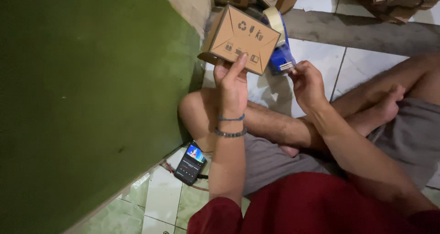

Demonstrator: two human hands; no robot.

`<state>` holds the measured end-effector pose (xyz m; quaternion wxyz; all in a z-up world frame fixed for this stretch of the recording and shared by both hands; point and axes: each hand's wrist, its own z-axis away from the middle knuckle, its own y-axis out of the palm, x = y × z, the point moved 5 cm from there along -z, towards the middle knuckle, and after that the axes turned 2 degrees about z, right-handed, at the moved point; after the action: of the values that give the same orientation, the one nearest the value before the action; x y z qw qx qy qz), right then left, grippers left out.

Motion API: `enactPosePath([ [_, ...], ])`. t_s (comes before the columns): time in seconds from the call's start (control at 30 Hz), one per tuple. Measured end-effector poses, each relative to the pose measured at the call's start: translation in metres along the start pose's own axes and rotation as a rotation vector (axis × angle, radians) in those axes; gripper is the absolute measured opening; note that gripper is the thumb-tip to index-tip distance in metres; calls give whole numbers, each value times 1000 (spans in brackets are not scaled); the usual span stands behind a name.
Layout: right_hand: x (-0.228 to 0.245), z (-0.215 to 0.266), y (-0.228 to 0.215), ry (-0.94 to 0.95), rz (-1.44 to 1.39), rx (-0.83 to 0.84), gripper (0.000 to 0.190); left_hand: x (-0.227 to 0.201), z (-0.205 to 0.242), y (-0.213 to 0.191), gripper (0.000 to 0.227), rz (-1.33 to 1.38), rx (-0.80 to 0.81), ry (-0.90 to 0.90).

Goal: The person sits on the floor and assembles small cardboard boxes by folding the flaps and securing them with adhesive tape. The person repeatedly picks up flat cardboard pieces, folds them into box shapes, and uses a tape dispenser to seal the edges.

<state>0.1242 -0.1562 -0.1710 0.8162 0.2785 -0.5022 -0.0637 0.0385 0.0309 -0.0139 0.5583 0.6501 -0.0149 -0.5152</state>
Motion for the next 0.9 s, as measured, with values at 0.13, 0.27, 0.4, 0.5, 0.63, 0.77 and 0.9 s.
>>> enactPosePath([
  [0.13,27,24,17,-133,417,5,19,2,2,-1,59,-27,-26,-11],
  [0.27,37,32,21,-151,764,-41,21,-7,4,7,51,-14,-8,-23],
  [0.4,35,29,12,-90,849,-70,22,-2,3,4,51,-7,-11,-25],
  [0.5,25,22,0,-72,938,-89,23,-1,4,2,50,-20,-9,-34],
  [0.63,27,21,9,38,928,-123,26,-5,5,4,48,-14,2,-26],
  [0.77,-1,5,-16,157,889,-136,30,-4,8,8,48,-30,47,-21],
  [0.9,7,22,5,248,957,-64,41,2,6,6,47,-4,77,-27],
])
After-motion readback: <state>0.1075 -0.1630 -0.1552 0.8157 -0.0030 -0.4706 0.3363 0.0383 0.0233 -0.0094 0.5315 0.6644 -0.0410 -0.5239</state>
